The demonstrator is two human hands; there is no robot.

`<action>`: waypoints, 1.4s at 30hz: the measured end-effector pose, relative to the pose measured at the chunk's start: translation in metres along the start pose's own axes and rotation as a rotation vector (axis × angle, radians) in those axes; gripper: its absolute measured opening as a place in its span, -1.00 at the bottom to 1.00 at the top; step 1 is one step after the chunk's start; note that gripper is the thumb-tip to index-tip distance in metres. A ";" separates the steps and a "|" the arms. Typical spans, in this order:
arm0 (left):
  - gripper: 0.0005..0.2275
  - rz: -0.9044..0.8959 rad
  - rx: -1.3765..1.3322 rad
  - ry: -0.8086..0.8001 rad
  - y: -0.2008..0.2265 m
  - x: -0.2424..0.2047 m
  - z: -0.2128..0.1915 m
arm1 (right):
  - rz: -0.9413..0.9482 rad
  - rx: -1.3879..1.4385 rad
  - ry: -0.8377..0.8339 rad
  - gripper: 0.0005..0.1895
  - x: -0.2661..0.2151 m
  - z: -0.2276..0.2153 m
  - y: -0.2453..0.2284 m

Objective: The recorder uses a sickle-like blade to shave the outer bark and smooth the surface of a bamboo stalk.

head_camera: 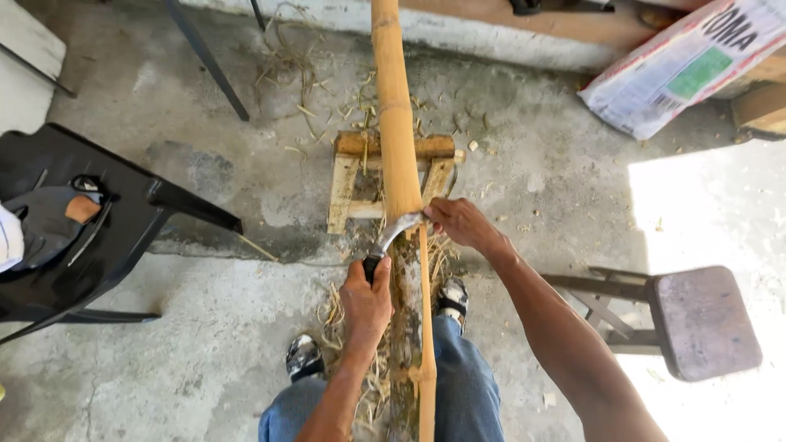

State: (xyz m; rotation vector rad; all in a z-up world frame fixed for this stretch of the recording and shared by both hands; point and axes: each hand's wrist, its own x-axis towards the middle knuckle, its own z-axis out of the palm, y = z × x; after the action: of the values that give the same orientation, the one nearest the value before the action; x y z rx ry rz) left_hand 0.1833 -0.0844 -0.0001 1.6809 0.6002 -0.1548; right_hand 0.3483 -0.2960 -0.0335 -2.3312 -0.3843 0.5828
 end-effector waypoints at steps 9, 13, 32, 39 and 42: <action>-0.71 -0.037 0.116 -0.026 -0.017 -0.048 -0.034 | -0.376 -0.210 -0.088 -0.55 -0.042 0.025 0.023; -0.66 -0.016 -0.028 -0.123 -0.022 0.013 -0.033 | -0.246 -0.076 -0.050 -0.54 -0.016 0.018 0.007; -0.68 -0.062 -0.147 0.035 -0.019 0.005 -0.012 | -0.227 -0.281 -0.001 -0.52 0.012 -0.002 -0.003; -0.68 -0.118 -0.241 -0.003 -0.006 0.034 -0.004 | -0.111 -0.219 0.125 -0.53 0.033 0.000 -0.001; -0.68 -0.059 -0.158 0.038 -0.002 0.069 0.017 | -0.139 -0.306 0.210 -0.52 0.075 0.001 0.033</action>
State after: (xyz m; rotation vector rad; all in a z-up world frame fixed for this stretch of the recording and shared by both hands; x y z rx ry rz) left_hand 0.2446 -0.0799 -0.0349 1.5165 0.6736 -0.1151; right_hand 0.4154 -0.2871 -0.0798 -2.5988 -0.5631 0.2198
